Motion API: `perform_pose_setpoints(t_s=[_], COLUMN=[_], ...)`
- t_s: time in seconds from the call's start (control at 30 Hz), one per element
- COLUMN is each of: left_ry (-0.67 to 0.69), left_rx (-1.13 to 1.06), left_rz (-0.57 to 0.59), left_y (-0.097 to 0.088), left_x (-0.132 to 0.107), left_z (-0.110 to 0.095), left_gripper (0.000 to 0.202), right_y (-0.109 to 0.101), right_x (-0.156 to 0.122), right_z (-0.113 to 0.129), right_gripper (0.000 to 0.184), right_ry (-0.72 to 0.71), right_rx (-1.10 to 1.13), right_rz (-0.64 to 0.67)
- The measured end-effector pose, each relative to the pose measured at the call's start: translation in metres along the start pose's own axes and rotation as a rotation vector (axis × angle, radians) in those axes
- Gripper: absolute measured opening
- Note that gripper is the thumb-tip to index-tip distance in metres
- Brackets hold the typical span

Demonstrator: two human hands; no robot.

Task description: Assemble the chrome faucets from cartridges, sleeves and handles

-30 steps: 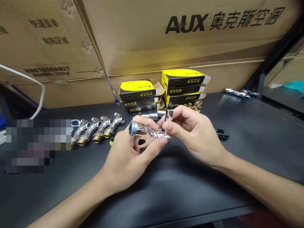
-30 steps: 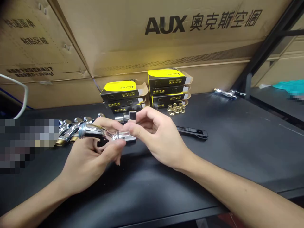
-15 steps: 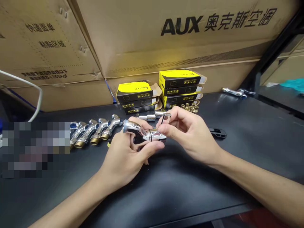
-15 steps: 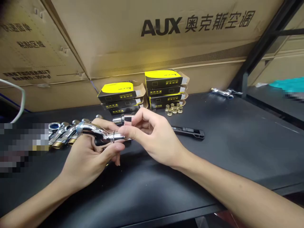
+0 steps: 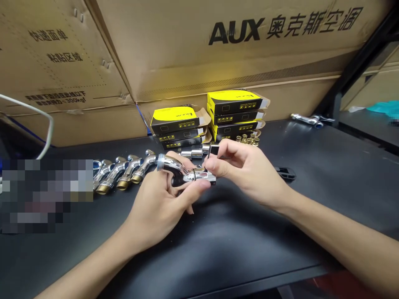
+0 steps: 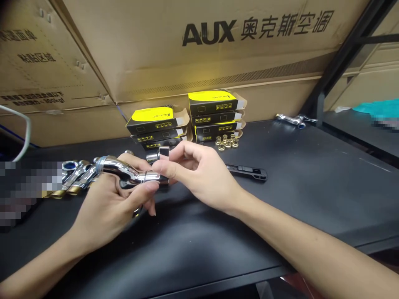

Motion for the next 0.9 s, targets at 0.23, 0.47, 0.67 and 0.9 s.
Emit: perform_pose_setpoints(t_s=[0.23, 0.47, 0.67, 0.9], left_ry=[-0.096, -0.203, -0.254, -0.256], left_rx=[-0.145, -0.251, -0.257, -0.367], left_rz=[-0.14, -0.258, -0.251, -0.296], left_y=[-0.031, -0.058, -0.07, -0.082], left_x=[0.011, 0.026, 0.031, 0.034], left_z=[-0.003, 0.0, 0.006, 0.013], left_gripper=[0.028, 0.032, 0.046, 0.037], right_y=[-0.039, -0.066, -0.069, -0.058], right_x=[-0.002, -0.048, -0.041, 0.006], right_z=[0.006, -0.022, 0.002, 0.027], right_gripper=[0.024, 0.016, 0.015, 0.018], right_ry=[-0.193, -0.069, -0.113, -0.188], right_rx=[-0.904, -1.381, -1.103, -0.509], right_rz=[-0.004, 0.083, -0.128, -0.293])
Point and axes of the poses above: each hand's wrist, its own x-axis towards the middle knuckle, its own y-axis out of the palm, z = x × y, the point moved 5 cm from there along x, towards the middle knuckle, and after that the axes turned 5 degrees about -z, right-handed, at the moved point
